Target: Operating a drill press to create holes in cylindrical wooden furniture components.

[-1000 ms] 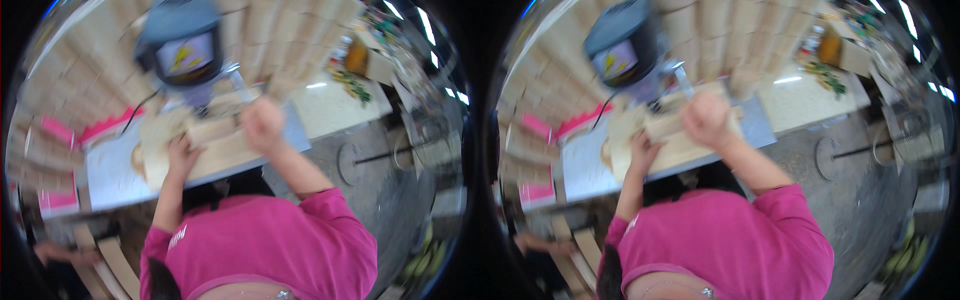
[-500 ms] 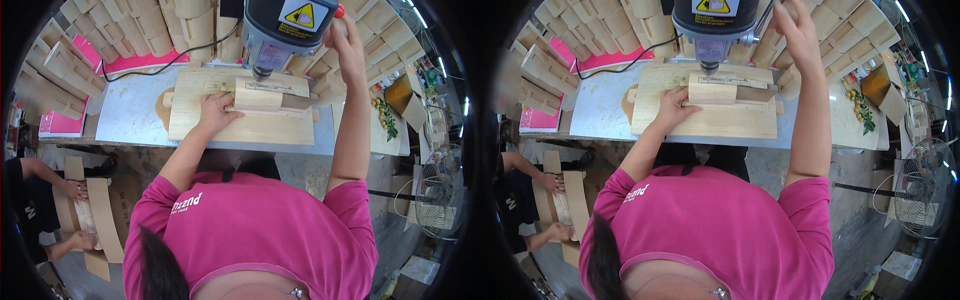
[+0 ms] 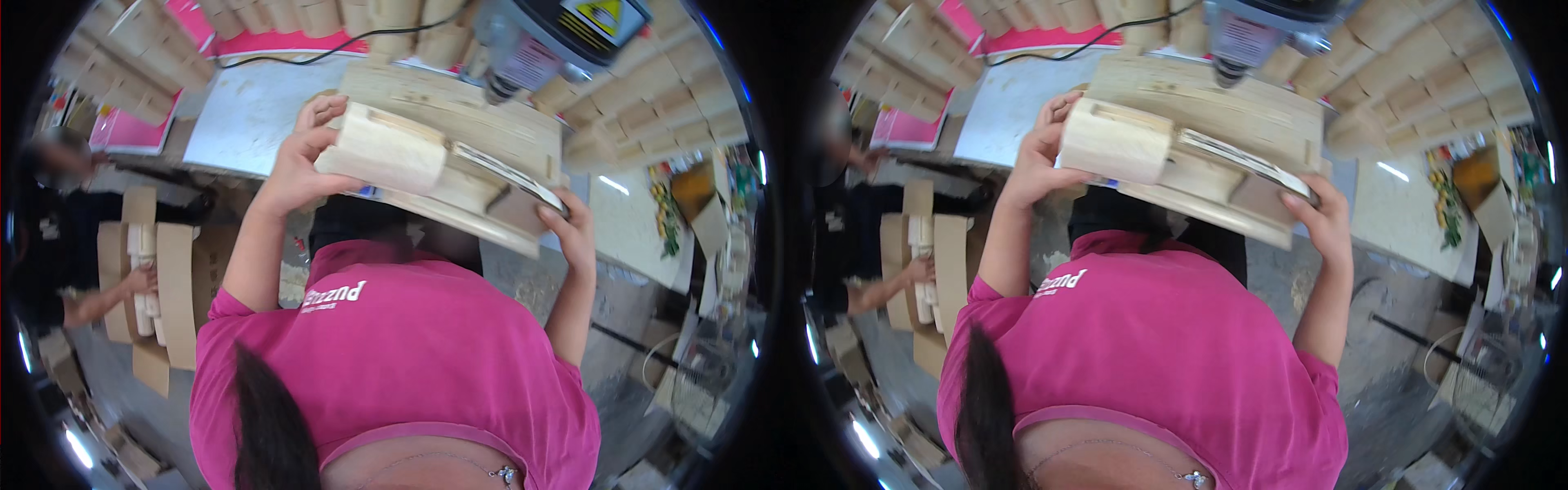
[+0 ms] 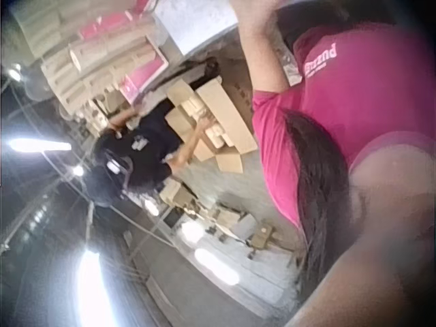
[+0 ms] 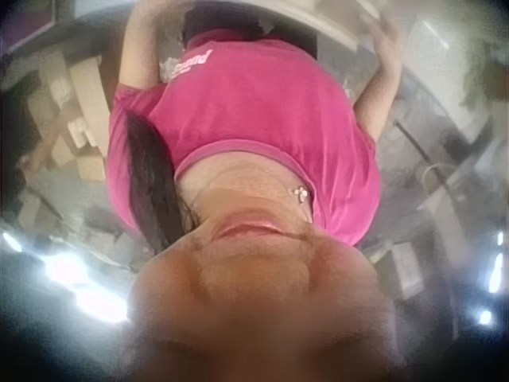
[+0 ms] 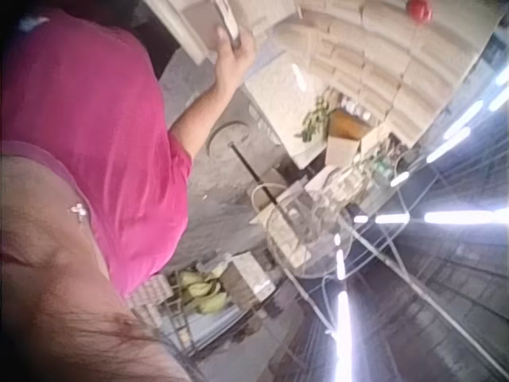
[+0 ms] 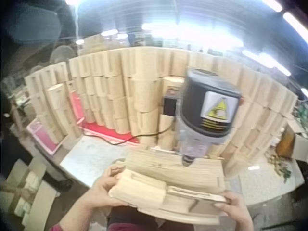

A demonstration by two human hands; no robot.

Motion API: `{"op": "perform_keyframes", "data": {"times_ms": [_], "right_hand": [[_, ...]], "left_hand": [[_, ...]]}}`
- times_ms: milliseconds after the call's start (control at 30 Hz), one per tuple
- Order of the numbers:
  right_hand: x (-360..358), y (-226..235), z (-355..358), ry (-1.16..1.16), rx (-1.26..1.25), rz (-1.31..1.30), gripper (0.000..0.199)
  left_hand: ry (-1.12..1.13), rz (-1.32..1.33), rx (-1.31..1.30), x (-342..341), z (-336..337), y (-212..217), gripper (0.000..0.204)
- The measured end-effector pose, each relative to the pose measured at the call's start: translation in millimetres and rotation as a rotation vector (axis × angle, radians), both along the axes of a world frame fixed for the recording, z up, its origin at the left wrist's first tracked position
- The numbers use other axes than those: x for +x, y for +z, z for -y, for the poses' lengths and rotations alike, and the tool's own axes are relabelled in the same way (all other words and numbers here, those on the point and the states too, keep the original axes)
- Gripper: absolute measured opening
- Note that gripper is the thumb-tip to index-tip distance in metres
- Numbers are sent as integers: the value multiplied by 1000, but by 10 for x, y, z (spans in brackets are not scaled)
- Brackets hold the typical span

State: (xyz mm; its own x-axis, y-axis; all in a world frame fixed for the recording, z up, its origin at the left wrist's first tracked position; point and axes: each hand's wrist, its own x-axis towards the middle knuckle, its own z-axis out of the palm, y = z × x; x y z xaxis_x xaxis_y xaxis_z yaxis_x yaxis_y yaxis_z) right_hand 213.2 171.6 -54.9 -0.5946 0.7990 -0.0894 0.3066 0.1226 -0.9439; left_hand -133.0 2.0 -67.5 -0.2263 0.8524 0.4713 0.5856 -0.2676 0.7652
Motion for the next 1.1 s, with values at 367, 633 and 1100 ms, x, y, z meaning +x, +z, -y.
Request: {"op": "perform_keyframes", "data": {"times_ms": [367, 633, 1100], "right_hand": [[-795, -392, 257, 32, -449, -8, 27], [-886, -578, 118, 32, -493, -128, 28], [-851, -538, 173, 24, -483, -146, 21]], "left_hand": [[313, 1347, -207, -512, 655, 24, 53], [-291, 1716, -3, -655, 770, -198, 65], [796, -183, -185, -1360, 731, -44, 39]]}}
